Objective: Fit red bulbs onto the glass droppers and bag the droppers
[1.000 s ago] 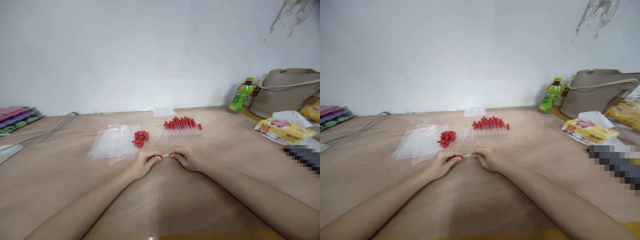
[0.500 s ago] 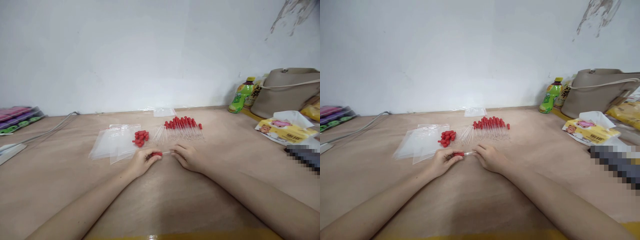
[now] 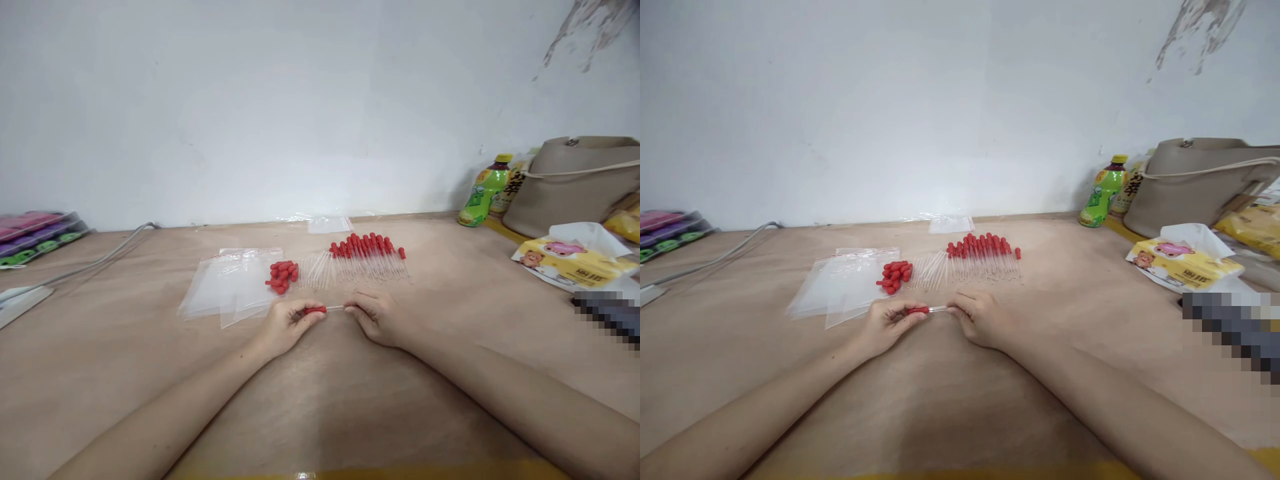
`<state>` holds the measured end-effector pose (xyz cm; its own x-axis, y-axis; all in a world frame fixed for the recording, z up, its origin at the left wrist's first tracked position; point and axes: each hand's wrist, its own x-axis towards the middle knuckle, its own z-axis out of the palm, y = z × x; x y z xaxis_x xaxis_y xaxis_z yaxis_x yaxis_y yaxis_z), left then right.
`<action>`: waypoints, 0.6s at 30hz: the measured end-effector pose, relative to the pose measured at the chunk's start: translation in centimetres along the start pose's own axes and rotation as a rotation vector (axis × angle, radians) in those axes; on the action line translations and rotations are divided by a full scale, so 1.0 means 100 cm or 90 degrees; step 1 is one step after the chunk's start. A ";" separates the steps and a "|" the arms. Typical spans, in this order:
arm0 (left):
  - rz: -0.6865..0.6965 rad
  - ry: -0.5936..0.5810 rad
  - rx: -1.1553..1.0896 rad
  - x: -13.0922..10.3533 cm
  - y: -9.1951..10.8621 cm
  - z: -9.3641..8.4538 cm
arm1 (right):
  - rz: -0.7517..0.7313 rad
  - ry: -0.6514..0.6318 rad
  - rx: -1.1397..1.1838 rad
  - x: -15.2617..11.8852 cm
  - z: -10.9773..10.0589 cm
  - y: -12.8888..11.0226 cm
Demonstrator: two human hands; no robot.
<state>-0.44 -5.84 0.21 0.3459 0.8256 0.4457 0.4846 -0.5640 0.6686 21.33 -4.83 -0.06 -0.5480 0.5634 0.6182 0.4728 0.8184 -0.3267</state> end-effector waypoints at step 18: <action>-0.013 -0.044 0.014 0.001 0.001 0.000 | 0.076 -0.088 -0.047 0.004 0.002 -0.006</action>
<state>-0.36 -5.84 0.32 0.3902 0.8347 0.3886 0.5091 -0.5472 0.6643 20.68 -5.03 0.24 -0.5720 0.6707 0.4722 0.5870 0.7368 -0.3355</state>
